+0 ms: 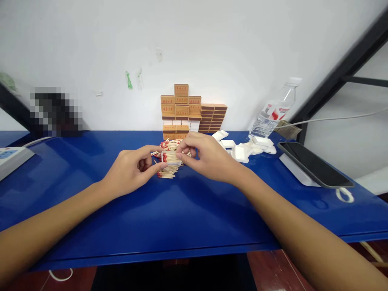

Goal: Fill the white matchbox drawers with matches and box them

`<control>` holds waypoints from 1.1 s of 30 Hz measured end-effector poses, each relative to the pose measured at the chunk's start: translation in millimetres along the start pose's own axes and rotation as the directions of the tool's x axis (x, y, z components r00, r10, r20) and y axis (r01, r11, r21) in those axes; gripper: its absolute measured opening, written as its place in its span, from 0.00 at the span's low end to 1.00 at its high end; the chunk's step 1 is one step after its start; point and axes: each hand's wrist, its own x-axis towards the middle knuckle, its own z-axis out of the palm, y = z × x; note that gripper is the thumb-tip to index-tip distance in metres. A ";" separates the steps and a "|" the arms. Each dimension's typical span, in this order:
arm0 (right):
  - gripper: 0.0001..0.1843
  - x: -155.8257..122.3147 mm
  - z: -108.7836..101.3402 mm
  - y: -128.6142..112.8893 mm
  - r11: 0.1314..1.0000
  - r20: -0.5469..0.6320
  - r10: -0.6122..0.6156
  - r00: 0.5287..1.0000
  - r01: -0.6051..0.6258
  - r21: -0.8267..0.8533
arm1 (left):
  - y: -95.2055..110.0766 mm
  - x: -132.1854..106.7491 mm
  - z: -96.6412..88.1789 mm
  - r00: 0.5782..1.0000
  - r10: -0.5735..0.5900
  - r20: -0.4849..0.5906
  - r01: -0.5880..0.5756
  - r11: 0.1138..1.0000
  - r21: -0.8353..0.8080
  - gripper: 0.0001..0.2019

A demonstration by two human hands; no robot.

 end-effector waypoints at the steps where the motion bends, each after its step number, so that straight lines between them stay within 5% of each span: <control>1: 0.08 0.4 -0.5 0.5 1.000 -0.012 0.015 1.000 -0.015 -0.003 | 0.1 0.1 -0.1 1.000 0.000 -0.008 0.000 1.000 -0.004 0.18; 7: 0.18 1.1 -1.0 5.6 0.987 0.048 0.113 0.992 -0.117 0.106 | 0.8 1.1 0.1 0.998 -0.012 -0.068 0.009 0.999 -0.047 0.16; 14: 0.21 0.9 -1.8 8.1 0.974 0.100 0.126 0.987 -0.142 0.177 | 2.3 1.2 0.2 0.999 -0.047 0.007 0.048 0.996 -0.069 0.16; 22: 0.18 0.0 0.0 11.8 0.991 0.135 0.076 0.988 -0.090 0.101 | -3.8 2.7 -3.8 0.993 -0.007 0.120 0.001 0.999 0.054 0.17; 28: 0.13 2.7 -11.0 32.4 0.952 -0.012 0.254 0.967 -0.252 -0.174 | -4.9 6.0 -7.4 0.996 -0.027 0.090 0.021 0.997 0.070 0.16; 33: 0.10 2.7 -15.9 47.0 0.920 0.232 0.341 0.911 -0.273 -0.282 | -3.0 6.7 -8.6 0.996 -0.058 0.067 0.054 0.997 0.055 0.16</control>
